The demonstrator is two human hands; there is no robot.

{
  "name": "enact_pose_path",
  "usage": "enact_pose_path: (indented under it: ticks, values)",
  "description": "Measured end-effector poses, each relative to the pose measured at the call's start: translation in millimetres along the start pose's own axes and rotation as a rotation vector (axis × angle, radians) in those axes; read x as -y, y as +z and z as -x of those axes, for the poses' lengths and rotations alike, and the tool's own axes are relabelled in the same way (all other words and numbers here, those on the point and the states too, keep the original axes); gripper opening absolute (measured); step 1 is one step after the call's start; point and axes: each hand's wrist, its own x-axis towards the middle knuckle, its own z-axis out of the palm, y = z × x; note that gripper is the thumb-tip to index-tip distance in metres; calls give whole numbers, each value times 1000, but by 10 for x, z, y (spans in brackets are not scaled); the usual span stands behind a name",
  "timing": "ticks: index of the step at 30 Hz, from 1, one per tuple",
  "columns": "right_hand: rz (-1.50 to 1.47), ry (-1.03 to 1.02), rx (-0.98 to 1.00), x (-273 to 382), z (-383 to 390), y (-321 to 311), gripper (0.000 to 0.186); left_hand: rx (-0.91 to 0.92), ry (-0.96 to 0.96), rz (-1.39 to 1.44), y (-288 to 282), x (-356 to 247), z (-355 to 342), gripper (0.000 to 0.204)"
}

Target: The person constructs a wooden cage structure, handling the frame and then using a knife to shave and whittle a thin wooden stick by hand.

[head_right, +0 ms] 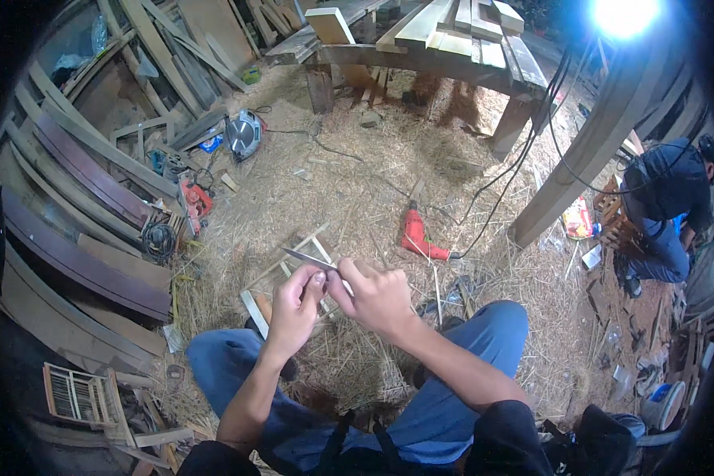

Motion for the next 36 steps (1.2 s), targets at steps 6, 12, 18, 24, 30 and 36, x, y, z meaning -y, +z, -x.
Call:
enact_pose_path:
  ticks: [6,12,18,24,30,36]
  values:
    - [-29,134,-11,-73,-12,10,14,-42,57,42,15,81,-1,18]
    - [-743,508,131,-110,-70,69,20,-28,41,-12,25,39,-21,14]
    - [-1084,672,164,-141,-127,13,27,-11,48,27,74,0,-16,15]
    - [-1155,809,39,-290,-221,-185,26,99,-24,113,-43,50,-52,18]
    - [-832,685,33,-366,-180,-235,26,71,-24,63,-152,8,-43,19]
    - [-310,574,-106,-267,-275,-288,24,-117,149,-60,-114,-2,-33,18]
